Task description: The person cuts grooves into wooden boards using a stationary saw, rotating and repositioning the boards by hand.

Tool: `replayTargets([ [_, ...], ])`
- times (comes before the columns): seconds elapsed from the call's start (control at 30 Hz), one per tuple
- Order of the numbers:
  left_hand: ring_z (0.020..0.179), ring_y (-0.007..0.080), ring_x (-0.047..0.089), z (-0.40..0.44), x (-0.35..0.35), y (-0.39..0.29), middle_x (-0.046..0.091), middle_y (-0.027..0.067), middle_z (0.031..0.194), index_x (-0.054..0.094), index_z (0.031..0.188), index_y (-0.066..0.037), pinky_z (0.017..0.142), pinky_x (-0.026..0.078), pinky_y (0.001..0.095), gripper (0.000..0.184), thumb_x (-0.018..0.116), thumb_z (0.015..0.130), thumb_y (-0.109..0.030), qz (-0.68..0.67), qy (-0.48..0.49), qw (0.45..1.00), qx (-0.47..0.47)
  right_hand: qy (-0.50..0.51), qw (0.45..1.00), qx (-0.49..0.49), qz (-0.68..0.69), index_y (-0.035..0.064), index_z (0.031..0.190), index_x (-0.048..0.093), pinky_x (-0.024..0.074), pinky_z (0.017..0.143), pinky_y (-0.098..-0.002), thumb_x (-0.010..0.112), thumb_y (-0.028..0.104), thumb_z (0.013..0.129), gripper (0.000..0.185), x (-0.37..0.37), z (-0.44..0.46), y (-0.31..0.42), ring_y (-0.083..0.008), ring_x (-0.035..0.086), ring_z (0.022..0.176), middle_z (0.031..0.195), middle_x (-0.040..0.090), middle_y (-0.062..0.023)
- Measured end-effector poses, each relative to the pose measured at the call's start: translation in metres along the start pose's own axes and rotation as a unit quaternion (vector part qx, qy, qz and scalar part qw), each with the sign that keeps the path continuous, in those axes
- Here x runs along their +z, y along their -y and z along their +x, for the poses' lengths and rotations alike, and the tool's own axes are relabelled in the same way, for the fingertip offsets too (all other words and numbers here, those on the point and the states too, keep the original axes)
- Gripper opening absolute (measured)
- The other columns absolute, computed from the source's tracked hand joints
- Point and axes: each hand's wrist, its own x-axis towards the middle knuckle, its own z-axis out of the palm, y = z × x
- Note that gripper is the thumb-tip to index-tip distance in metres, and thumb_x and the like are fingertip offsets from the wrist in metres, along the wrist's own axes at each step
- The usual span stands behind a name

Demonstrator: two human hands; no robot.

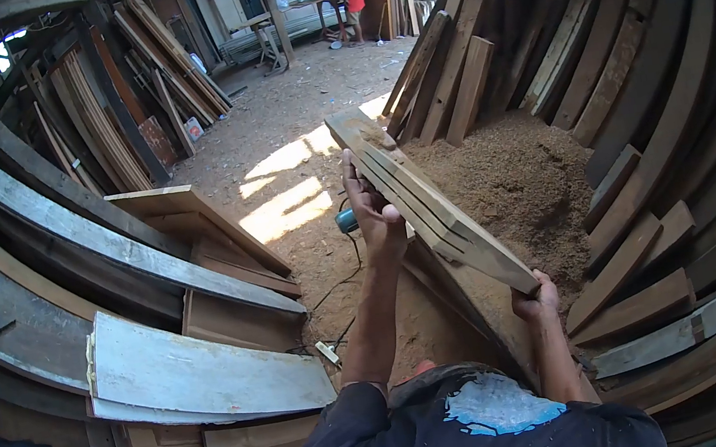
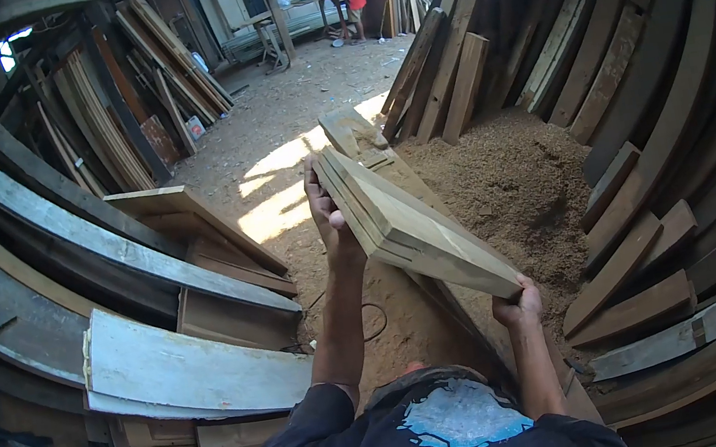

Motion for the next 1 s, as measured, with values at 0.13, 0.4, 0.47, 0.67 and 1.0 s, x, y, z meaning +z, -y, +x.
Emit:
replayTargets([
  [0.13,0.127,0.0232,0.054,0.038,0.017,0.016,0.051,0.0157,0.141,0.009,0.160,0.002,0.107,0.046,0.0384,0.141,0.074,0.069,-0.083,-0.002,-0.011,1.000,0.010,0.006,0.999,0.025,0.035,-0.0039,0.122,0.062,0.0580,0.100,-0.0494,0.055,0.020,0.099,0.034,0.005,-0.024,-0.016,-0.0366,0.070,0.107,0.117,0.070,-0.0196],
  [0.4,0.090,0.0056,0.048,0.060,0.057,0.039,0.048,-0.0037,0.098,0.040,0.153,-0.007,0.081,0.043,0.0239,0.108,0.067,0.079,-0.081,0.008,0.042,0.999,0.016,-0.043,0.996,-0.002,0.072,-0.0045,0.118,0.064,0.0591,0.098,-0.0521,0.055,0.022,0.100,0.033,0.021,-0.057,-0.038,-0.0374,0.071,0.105,0.113,0.071,-0.0217],
  [0.47,0.090,0.0055,0.048,0.064,0.068,0.045,0.049,-0.0037,0.098,0.045,0.146,-0.007,0.082,0.043,0.0242,0.100,0.065,0.081,-0.081,0.007,0.055,0.998,0.018,-0.051,0.997,-0.001,0.057,-0.0023,0.119,0.064,0.0616,0.092,-0.0495,0.055,0.027,0.101,0.036,0.029,-0.065,-0.039,-0.0341,0.072,0.103,0.111,0.071,-0.0208],
  [0.67,0.094,0.0072,0.055,0.085,0.092,0.072,0.052,-0.0012,0.104,0.052,0.134,-0.009,0.083,0.051,0.0260,0.090,0.061,0.081,-0.082,0.050,0.056,0.996,0.045,0.126,0.979,0.141,-0.072,0.0066,0.128,0.056,0.0606,0.077,-0.0394,0.062,0.053,0.096,0.056,-0.007,-0.067,-0.007,-0.0222,0.072,0.084,0.109,0.071,-0.0119],
  [1.0,0.105,0.0114,0.056,0.092,0.137,0.084,0.059,0.0036,0.113,0.051,0.140,-0.010,0.096,0.046,0.0304,0.079,0.061,0.092,-0.072,0.049,0.098,0.993,0.046,0.169,0.397,-0.610,-0.665,0.0008,0.135,0.055,0.0580,0.082,-0.0349,0.080,0.039,0.087,0.066,0.170,-0.156,0.017,-0.0232,0.070,0.091,0.108,0.071,-0.0133],
])
